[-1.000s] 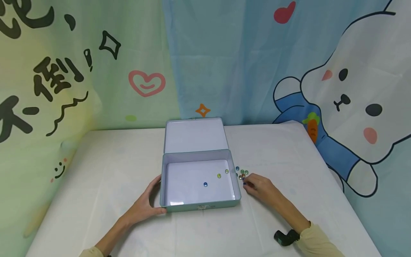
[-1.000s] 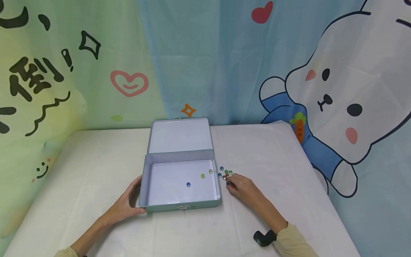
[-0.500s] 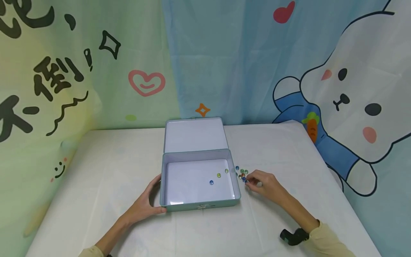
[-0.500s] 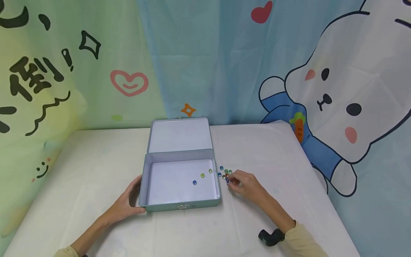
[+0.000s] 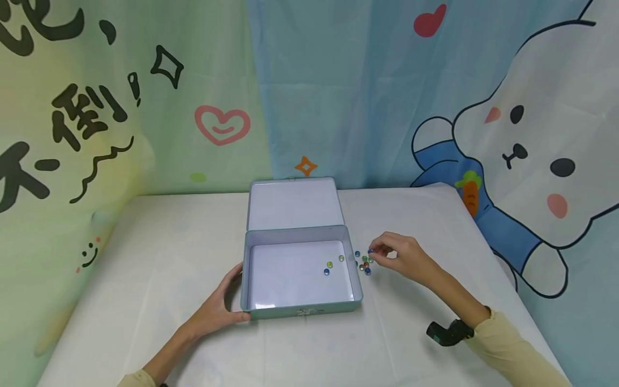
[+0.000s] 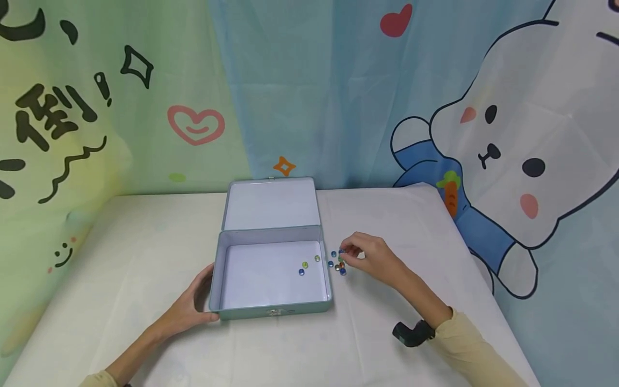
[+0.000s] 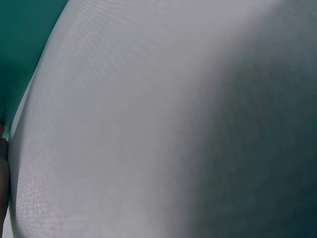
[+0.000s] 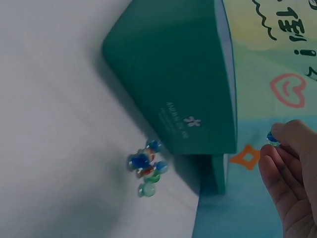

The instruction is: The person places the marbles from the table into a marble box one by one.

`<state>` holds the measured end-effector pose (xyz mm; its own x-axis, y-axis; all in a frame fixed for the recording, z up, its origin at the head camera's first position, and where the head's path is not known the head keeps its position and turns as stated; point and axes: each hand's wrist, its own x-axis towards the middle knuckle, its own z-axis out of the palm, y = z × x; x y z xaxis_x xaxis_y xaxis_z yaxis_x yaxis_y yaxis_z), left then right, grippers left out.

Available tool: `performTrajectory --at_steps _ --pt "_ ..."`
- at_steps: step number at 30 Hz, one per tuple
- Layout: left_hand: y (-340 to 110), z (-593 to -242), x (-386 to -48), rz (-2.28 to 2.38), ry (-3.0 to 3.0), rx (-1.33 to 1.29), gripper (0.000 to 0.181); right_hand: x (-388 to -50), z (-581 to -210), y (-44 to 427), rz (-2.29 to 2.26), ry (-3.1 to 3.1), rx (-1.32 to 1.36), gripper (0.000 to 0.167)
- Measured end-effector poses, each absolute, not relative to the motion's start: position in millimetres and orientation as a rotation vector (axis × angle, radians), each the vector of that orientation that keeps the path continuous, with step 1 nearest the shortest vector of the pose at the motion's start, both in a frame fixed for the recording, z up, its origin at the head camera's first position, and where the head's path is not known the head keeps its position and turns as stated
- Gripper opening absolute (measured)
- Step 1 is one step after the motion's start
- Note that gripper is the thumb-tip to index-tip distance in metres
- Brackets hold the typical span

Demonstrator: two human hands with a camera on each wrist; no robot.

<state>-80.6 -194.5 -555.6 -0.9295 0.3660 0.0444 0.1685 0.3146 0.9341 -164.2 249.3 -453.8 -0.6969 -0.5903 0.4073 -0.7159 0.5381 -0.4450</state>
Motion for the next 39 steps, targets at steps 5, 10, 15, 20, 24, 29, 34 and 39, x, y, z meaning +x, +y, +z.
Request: performTrajectory --at_steps 5,10,15,20,24,29,34,39 --pt "-195 -557 -81 1.686 2.397 0.491 0.114 -171 -439 228 0.910 -2.612 1.161 0.018" --pt "-195 -557 -81 1.684 2.405 0.494 0.114 -182 -426 200 0.934 -2.665 1.224 0.015" --pt "-196 -558 -81 1.681 2.414 0.502 0.113 -197 -416 169 0.955 -2.688 1.321 0.013" --pt "-195 -556 -81 1.682 2.399 0.489 0.113 -210 -414 138 0.963 -2.715 1.448 0.011" --pt "-195 -554 -80 1.667 2.415 0.499 0.113 -218 -415 113 0.959 -2.718 1.580 0.010" --pt "-195 -553 -80 1.631 2.451 0.499 0.113 -226 -423 83 0.885 -2.713 1.765 0.008" --pt "-195 -553 -80 1.629 2.447 0.493 0.113 -231 -437 54 0.683 -2.792 1.892 0.007" --pt "-195 -552 -81 1.655 2.407 0.505 0.113 -234 -454 27 0.505 -2.920 1.981 0.007"
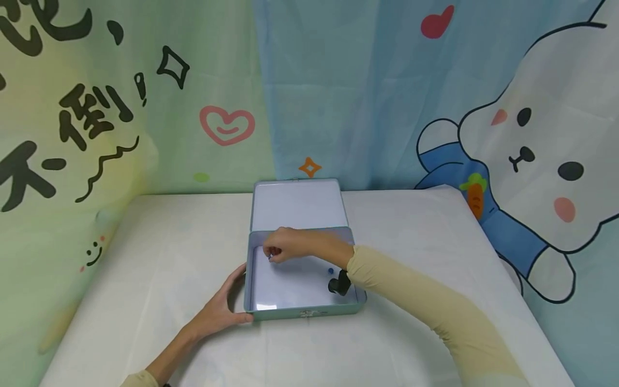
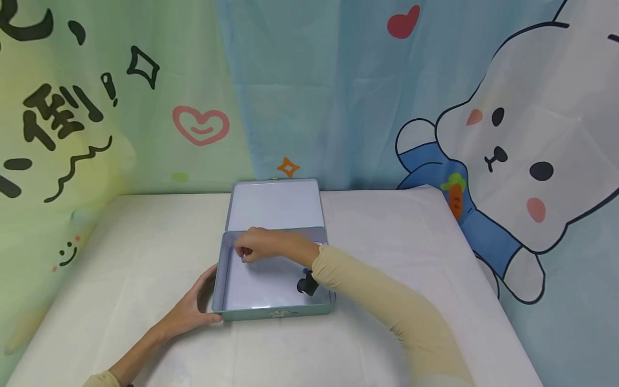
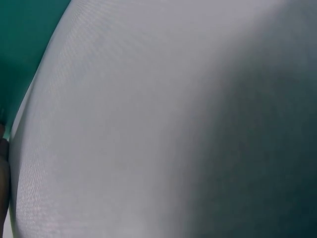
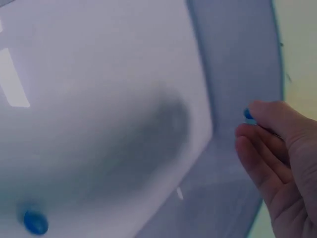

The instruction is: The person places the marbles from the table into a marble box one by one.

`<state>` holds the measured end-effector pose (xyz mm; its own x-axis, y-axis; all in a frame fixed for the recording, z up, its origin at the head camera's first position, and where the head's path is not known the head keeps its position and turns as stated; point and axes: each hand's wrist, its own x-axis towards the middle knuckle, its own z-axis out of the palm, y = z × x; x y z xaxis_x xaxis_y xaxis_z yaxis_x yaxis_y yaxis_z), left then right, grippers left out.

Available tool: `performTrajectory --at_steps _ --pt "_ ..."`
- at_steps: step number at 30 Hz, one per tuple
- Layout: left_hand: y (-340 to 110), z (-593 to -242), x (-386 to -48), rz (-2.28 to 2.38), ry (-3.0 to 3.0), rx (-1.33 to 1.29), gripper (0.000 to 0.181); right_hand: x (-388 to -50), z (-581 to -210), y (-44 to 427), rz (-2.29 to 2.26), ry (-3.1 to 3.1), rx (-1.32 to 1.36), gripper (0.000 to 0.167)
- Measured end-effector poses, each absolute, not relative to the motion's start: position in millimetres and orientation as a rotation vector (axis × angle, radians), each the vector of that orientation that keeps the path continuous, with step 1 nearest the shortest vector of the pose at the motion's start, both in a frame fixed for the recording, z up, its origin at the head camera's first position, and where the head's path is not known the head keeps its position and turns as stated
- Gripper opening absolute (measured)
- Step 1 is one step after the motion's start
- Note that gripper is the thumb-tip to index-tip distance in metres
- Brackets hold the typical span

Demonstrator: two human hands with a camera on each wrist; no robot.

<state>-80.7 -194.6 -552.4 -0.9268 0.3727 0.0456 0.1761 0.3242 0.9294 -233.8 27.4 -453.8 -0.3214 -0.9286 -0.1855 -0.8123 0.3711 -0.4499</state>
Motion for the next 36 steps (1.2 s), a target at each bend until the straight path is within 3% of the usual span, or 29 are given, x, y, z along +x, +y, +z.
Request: performTrajectory --at_steps 14,36 --pt "-192 -554 -81 1.656 2.389 0.498 0.112 -235 -491 5 -0.248 2.254 -1.471 0.009" --pt "-195 -554 -82 1.629 2.441 0.498 0.114 -239 -477 11 -0.254 2.289 -1.462 0.016"
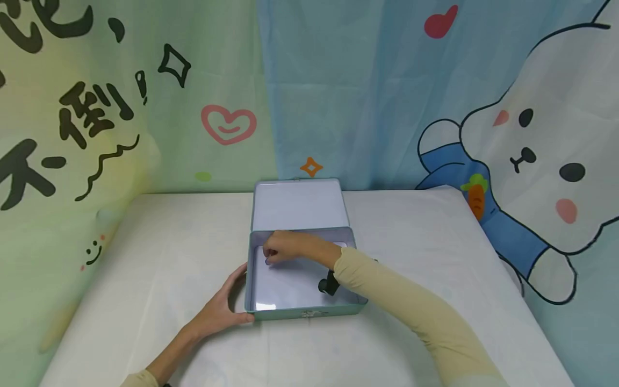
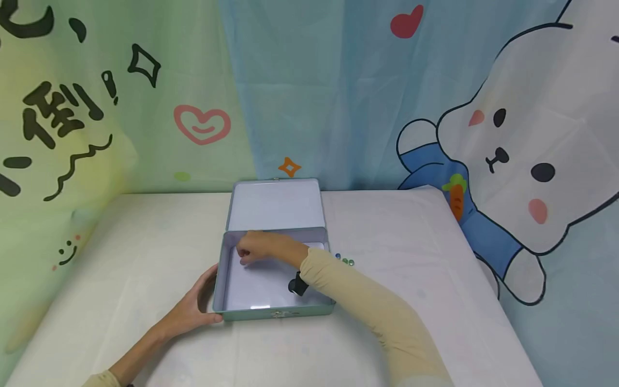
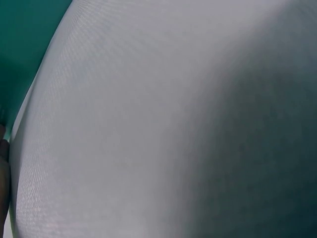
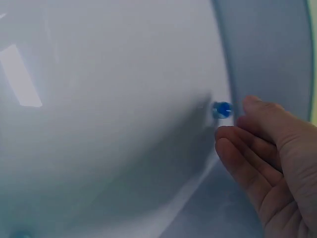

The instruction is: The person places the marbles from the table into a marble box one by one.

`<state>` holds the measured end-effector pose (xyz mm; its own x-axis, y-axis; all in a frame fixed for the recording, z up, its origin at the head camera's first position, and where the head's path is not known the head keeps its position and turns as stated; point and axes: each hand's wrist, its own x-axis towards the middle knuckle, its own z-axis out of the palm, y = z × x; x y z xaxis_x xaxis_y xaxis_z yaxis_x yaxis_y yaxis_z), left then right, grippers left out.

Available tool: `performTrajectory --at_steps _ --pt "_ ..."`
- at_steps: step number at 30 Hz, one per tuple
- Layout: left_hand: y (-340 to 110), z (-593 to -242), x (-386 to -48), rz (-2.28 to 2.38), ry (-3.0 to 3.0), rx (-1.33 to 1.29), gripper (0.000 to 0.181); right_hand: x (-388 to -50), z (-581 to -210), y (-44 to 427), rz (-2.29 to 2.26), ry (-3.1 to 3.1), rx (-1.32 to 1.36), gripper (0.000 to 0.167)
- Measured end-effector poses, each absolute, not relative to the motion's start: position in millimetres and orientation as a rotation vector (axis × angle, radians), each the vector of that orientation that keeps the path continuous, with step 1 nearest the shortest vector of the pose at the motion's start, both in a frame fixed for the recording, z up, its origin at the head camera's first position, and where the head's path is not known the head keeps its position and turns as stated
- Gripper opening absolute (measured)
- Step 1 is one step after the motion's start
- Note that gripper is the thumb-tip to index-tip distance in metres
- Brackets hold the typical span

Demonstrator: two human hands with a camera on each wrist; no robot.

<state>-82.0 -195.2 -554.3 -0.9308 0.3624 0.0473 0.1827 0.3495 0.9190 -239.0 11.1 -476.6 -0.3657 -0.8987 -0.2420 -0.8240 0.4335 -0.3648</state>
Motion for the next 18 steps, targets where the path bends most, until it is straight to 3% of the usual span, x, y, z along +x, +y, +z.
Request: performTrajectory --at_steps 18 --pt "-194 -557 -80 1.632 2.456 0.492 0.114 -228 -418 112 -0.828 2.436 -1.351 0.015"
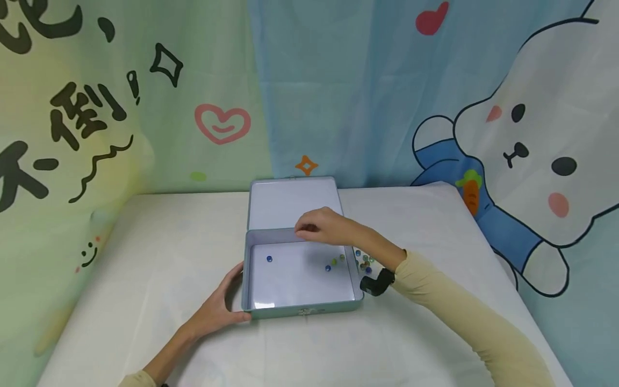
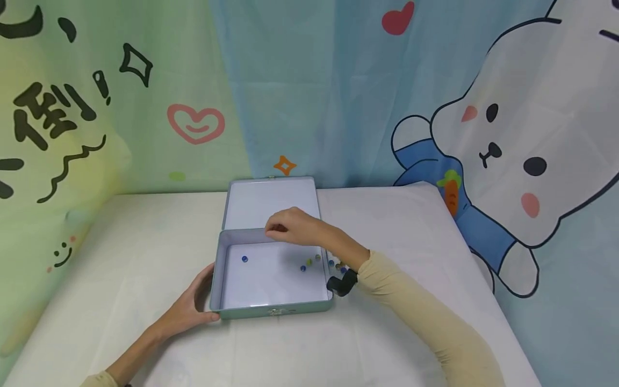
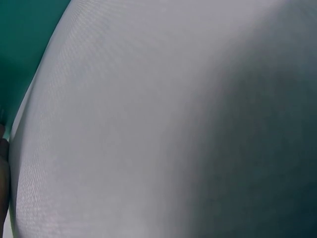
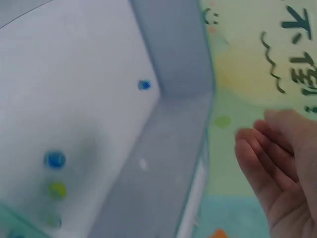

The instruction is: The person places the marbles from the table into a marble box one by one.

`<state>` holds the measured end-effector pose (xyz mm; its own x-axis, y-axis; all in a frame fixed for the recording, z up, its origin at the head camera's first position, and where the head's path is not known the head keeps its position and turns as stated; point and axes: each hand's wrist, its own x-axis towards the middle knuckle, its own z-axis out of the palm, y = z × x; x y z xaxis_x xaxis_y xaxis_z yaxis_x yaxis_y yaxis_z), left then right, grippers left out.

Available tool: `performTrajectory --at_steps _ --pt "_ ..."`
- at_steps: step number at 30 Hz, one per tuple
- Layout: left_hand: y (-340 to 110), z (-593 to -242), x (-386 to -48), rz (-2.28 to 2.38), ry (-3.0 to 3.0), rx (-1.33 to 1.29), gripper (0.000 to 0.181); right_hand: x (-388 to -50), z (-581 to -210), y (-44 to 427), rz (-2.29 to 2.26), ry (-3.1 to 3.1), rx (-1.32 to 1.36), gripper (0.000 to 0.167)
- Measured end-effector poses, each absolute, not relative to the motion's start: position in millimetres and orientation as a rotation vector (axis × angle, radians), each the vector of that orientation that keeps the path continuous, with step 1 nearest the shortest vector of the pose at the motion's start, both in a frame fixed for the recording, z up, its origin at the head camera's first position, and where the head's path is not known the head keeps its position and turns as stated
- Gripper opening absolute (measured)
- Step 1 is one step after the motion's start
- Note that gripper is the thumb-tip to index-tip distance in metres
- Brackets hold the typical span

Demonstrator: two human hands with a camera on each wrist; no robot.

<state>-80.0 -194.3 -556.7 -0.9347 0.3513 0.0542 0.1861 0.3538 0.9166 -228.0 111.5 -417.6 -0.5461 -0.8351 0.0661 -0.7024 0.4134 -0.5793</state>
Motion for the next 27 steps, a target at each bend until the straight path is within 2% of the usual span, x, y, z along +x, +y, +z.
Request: performTrajectory --at_steps 5,9,15,19,27 --pt "-196 -557 -79 1.637 2.446 0.484 0.114 -228 -407 148 -0.917 2.643 -1.197 0.013" --pt "-197 -557 -78 1.644 2.439 0.488 0.114 -228 -417 181 -0.924 2.737 -1.058 0.012" --pt "-196 -557 -77 1.657 2.424 0.493 0.114 -218 -456 226 -0.899 2.769 -0.908 0.011" --pt "-196 -556 -79 1.646 2.431 0.485 0.115 -202 -483 250 -0.940 2.769 -0.936 0.009" --pt "-194 -554 -79 1.649 2.426 0.490 0.115 -169 -524 272 -1.043 2.695 -0.987 0.014"
